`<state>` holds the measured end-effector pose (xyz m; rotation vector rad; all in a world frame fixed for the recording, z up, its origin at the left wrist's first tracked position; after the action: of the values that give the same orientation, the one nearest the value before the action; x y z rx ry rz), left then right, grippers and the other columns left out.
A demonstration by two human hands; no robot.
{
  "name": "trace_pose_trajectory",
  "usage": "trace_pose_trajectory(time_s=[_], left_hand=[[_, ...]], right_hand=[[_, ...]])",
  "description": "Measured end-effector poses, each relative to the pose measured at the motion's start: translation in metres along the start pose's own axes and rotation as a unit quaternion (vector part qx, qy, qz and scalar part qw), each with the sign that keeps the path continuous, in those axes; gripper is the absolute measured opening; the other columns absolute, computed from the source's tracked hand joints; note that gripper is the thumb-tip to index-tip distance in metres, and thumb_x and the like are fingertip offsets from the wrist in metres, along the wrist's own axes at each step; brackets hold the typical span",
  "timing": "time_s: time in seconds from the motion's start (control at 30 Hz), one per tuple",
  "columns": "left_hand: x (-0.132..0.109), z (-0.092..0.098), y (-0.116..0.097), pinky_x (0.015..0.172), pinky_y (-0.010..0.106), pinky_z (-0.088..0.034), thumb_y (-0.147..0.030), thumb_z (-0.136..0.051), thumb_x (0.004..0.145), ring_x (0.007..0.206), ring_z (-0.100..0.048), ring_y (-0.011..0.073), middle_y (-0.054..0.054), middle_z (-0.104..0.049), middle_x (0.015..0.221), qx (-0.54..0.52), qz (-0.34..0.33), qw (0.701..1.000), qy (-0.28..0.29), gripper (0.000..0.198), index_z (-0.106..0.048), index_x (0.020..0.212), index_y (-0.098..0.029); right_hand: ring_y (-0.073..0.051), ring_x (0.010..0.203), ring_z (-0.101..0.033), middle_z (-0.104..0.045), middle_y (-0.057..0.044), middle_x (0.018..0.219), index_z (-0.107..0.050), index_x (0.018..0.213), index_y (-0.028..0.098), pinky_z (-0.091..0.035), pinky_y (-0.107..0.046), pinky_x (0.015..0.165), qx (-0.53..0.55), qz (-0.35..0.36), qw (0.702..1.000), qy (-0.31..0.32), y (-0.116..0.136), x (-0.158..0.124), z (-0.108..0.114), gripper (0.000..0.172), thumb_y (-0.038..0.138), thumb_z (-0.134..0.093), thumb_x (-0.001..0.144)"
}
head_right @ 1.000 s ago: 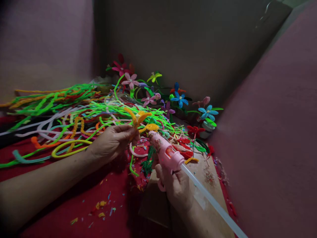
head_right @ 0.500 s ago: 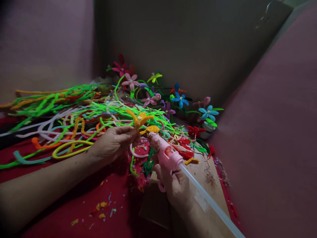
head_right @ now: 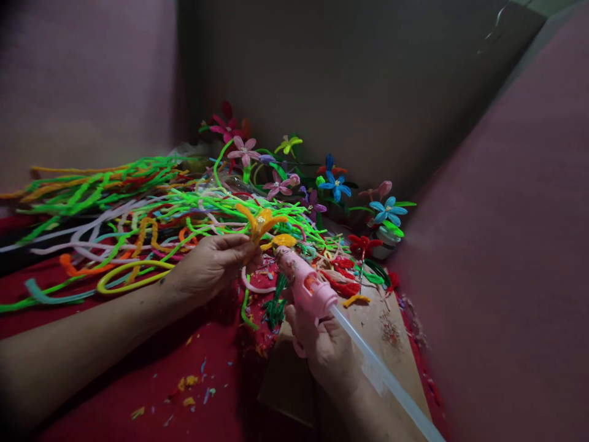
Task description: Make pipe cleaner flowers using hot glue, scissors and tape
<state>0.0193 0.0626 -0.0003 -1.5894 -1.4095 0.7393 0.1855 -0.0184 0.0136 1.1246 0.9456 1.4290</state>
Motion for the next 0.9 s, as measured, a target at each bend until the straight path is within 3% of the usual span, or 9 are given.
trace_pose_trajectory(time_s=[0.27,0.5,0.73,0.9], left_hand=[[0.000,-0.001,0.001,0.058,0.023,-0.040,-0.021,-0.073,0.067,0.057,-0.055,0.0109,0.002,-0.063,0.058,-0.001,-0.004,1.000,0.000,0.011,-0.067,0.063,-0.013],[0.000,-0.001,0.000,0.058,0.023,-0.039,-0.022,-0.074,0.066,0.058,-0.054,0.0106,0.002,-0.063,0.059,0.000,-0.005,1.000,0.002,0.011,-0.069,0.063,-0.013],[0.000,-0.001,-0.001,0.059,0.024,-0.040,-0.022,-0.073,0.067,0.059,-0.054,0.0115,0.002,-0.063,0.060,0.006,-0.010,1.000,0.002,0.012,-0.068,0.061,-0.013],[0.000,0.000,-0.001,0.058,0.023,-0.039,-0.022,-0.073,0.067,0.058,-0.054,0.0111,0.002,-0.062,0.058,0.007,-0.017,1.000,-0.001,0.012,-0.067,0.060,-0.013]], right_hand=[[-0.008,0.039,-0.033,-0.046,0.004,0.054,-0.060,0.112,0.023,-0.029,-0.020,0.033,0.014,0.024,1.000,0.004,0.004,0.000,-0.003,0.041,0.045,-0.059,0.077],[-0.008,0.039,-0.035,-0.045,0.004,0.053,-0.066,0.091,0.024,-0.030,-0.020,0.033,0.022,0.018,1.000,0.009,-0.002,0.001,-0.001,0.024,0.042,-0.060,0.077],[-0.008,0.039,-0.033,-0.047,0.004,0.054,-0.062,0.110,0.028,-0.027,-0.020,0.032,0.050,0.028,0.998,0.001,-0.007,0.002,-0.002,0.035,0.040,-0.061,0.078],[-0.008,0.038,-0.033,-0.046,0.004,0.050,-0.068,0.099,0.025,-0.029,-0.020,0.031,0.025,0.041,0.999,-0.009,-0.008,0.003,-0.001,0.026,0.039,-0.060,0.078]])
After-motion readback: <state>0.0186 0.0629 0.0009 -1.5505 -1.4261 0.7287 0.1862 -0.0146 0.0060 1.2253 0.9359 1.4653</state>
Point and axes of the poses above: each hand's wrist, its own x-axis towards the middle knuckle, its own z-axis out of the back of the hand, y = z × x, the point moved 4 cm from there along x, towards the middle knuckle
